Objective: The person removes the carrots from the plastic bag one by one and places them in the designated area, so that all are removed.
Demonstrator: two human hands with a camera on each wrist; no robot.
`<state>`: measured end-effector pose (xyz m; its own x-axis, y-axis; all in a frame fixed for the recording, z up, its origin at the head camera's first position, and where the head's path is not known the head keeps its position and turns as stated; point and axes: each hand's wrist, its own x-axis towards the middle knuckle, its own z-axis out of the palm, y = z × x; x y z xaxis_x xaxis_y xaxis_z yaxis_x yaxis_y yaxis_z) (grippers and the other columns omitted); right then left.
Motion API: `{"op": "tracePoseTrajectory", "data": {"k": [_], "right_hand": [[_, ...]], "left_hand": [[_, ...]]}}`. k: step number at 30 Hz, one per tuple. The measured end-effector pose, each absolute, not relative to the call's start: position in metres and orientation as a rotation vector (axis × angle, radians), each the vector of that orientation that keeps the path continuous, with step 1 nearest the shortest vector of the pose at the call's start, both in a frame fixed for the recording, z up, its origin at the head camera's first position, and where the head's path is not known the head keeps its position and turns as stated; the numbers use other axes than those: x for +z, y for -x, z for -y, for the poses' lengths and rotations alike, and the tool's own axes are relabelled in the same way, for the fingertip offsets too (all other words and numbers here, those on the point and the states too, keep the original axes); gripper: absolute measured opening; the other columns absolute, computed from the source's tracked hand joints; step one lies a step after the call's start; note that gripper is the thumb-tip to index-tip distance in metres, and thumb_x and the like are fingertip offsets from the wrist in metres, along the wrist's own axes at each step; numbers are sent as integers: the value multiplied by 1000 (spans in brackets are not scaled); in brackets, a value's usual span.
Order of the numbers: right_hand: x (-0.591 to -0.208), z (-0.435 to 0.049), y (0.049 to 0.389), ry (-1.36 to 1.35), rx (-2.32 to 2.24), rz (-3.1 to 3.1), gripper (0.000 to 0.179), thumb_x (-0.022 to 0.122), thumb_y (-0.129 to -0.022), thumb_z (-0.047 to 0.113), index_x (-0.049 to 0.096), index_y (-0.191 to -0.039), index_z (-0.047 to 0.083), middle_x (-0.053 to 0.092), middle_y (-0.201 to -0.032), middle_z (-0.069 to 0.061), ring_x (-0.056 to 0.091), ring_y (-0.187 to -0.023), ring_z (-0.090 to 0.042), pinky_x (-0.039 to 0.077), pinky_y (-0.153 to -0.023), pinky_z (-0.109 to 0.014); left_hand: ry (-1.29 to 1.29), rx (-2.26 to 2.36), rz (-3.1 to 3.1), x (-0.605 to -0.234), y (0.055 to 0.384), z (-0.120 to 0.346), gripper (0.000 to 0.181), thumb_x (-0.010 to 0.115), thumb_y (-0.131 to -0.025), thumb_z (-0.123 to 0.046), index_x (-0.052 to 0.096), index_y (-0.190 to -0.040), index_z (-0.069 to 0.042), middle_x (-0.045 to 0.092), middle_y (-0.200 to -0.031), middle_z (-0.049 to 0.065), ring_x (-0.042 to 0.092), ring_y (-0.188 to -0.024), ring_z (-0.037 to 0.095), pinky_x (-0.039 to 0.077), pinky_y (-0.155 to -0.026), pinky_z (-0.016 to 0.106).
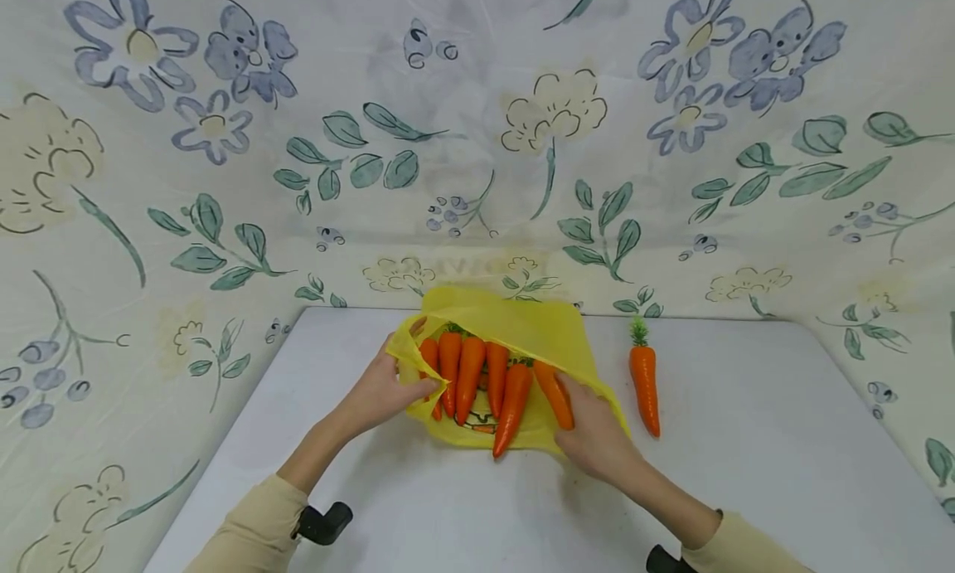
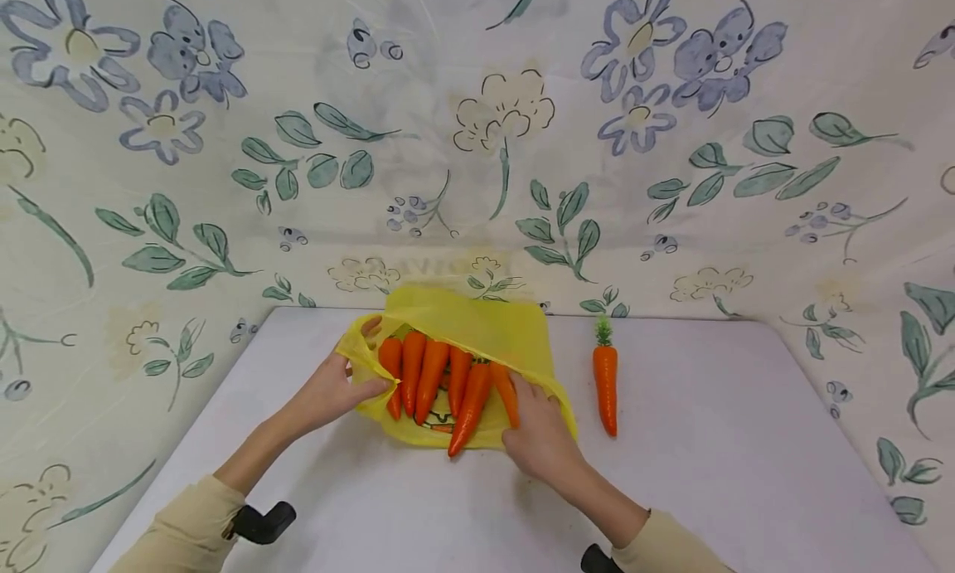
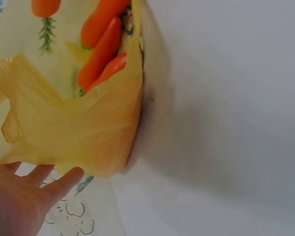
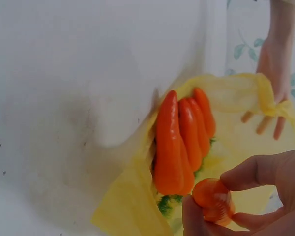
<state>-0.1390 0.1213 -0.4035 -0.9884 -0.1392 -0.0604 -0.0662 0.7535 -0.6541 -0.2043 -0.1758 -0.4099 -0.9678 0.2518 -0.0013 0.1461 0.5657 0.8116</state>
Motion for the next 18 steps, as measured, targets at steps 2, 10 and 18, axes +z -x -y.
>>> {"op": "tracePoseTrajectory", "data": {"k": [2,10,18], "right_hand": [[-400,-123,137,181,-1083,-2827,74,64,-79,-5,39,-149,2,53,-138,-17,52,-100,-28,50,-87,-45],[-392,-126,129,227,-1097,-2783,73,66,-81,-3,41,-148,5,53,-138,-13,51,-103,-26,49,-94,-48],[-387,-126,121,310,-1106,-2751,70,68,-81,-5,47,-146,9,55,-137,-11,52,-106,-25,48,-98,-50]], "left_hand": [[-344,1362,-2669,-409,204,176,89,73,-86,-26,19,-156,-19,38,-146,20,54,-118,32,54,-93,39],[-418,1385,-2667,-408,207,173,90,73,-86,-27,19,-157,-24,33,-150,18,52,-119,33,52,-96,44],[-418,1370,-2673,-408,205,172,90,73,-86,-27,18,-157,-26,33,-150,16,53,-118,32,53,-94,42]]}}
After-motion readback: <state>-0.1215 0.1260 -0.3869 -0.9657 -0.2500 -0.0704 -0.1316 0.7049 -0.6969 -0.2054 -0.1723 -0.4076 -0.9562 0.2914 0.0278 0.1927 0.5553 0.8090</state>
